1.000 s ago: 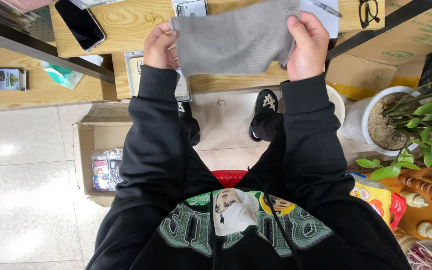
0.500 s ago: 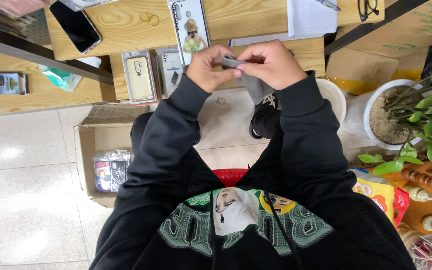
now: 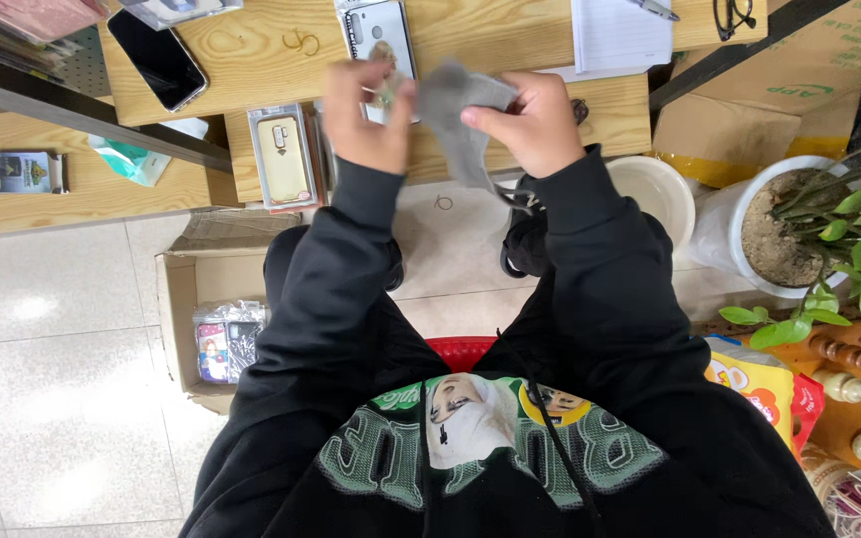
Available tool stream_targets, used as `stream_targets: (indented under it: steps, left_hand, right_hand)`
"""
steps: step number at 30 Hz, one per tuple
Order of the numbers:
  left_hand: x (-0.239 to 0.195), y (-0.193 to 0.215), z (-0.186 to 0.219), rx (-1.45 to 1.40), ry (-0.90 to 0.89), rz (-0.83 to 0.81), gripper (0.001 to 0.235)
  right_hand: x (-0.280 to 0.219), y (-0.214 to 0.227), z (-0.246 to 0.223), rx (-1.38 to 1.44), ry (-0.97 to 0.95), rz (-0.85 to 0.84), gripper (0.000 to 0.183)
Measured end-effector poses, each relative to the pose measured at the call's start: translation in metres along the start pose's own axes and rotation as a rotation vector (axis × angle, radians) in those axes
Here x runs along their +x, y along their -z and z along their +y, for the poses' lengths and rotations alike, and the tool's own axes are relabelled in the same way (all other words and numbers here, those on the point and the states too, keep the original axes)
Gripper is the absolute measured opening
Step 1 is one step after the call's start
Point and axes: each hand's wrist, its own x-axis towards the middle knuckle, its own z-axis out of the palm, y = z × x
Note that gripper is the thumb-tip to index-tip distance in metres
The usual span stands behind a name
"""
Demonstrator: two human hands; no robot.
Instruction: The person wipes the surface of several small rectangular boxes with a gray cloth. They handle each box one at a time, turning it over to wipe multiple sides before placing it back on the table.
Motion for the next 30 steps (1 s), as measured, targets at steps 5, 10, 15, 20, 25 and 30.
stream_targets:
  steps: [5, 10, 15, 20, 25, 30]
  left_hand:
    - [-0.028, -0.017, 0.011, -0.301, 0.138, -0.435, 0.038]
    - [-0.031, -0.023, -0.004, -0.314, 0.093, -0.46, 0.05]
    - [-0.031, -0.023, -0.02, -0.44, 0.185, -0.524, 0.034]
    - [-0.024, -0.014, -0.015, -0.442, 0.271, -0.715, 0.046]
    - [-0.026, -0.019, -0.021, -0.486, 0.319, -0.803, 0.038]
    - [-0.03, -0.027, -0.026, -0.609, 0.335, -0.664, 0.012]
  right_hand:
    - [-0.006, -0.013, 0.001, 0.113, 0.066, 0.07, 0.019]
    - [-0.013, -0.01, -0.009, -0.027, 0.23, 0.01, 0.017]
    - [-0.005, -0.011, -0.02, -0.329, 0.64, 0.179, 0.014]
    - [-0.006, 0.001, -0.015, -0.286, 0.368, 0.03, 0.046]
    - [-0.006, 0.009, 0.003, -0.1, 0.076, -0.059, 0.034]
    - [-0.007, 0.011, 0.004, -0.088, 0.101, 0.018, 0.011]
